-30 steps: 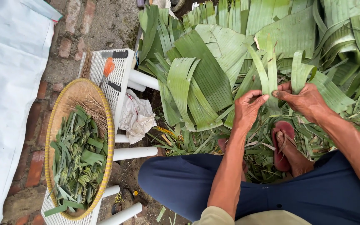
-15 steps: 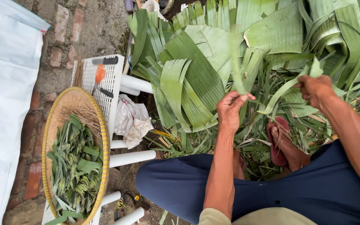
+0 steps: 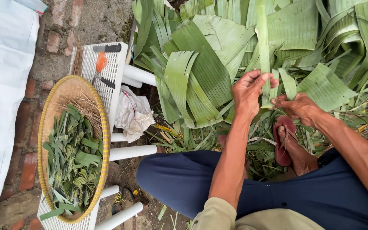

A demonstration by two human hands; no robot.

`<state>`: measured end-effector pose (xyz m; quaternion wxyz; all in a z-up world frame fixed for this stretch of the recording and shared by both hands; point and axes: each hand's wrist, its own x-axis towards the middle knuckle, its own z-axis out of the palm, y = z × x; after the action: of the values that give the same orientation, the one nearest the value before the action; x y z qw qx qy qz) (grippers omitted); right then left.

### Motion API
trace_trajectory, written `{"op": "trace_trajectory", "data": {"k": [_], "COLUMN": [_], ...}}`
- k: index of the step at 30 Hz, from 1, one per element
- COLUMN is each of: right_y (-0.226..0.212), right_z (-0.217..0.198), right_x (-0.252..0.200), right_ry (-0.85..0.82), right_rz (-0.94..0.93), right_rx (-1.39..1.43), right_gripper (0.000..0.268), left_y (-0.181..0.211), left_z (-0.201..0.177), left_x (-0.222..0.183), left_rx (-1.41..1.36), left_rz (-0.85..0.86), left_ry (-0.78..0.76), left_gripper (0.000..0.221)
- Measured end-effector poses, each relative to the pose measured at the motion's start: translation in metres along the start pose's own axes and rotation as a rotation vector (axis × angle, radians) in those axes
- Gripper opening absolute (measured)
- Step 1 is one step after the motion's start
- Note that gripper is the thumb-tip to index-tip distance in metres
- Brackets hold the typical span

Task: Tearing banana leaves into thin strips by hand and collecting them.

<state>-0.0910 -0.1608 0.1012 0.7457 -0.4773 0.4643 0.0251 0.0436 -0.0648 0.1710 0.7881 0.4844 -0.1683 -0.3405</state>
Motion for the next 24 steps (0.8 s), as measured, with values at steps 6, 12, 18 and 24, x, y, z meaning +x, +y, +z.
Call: {"op": "trace_trajectory", "data": {"k": [6,12,18,24], "right_y": [0.006,0.003,-0.001,-0.007], "right_z": [-0.003,-0.001,0.0,0.01], "right_x": [0.013,0.016,0.0,-0.009], "right_ry": [0.034,0.035,-0.066,-0.058], "right_rz": [-0.078,-0.117,-0.176,-0.179], "right_rx": [0.082,0.077,-0.031,0.099], "right_gripper": [0.025,0.037,0.061,0.036], "left_y": [0.006,-0.082,-0.118,-0.112], "left_z": [-0.004,-0.068,-0.069,-0.051], "left_x": [-0.014,-0.066,-0.042,-0.052], "left_rx": [0.275,-0.555,-0.581,-0.379], "left_rz": [-0.156,-0.895,-0.941,-0.64], "left_ry": [0.345,0.104,0.407,0.739], "left_gripper": [0.061,0.089,0.063,0.023]}}
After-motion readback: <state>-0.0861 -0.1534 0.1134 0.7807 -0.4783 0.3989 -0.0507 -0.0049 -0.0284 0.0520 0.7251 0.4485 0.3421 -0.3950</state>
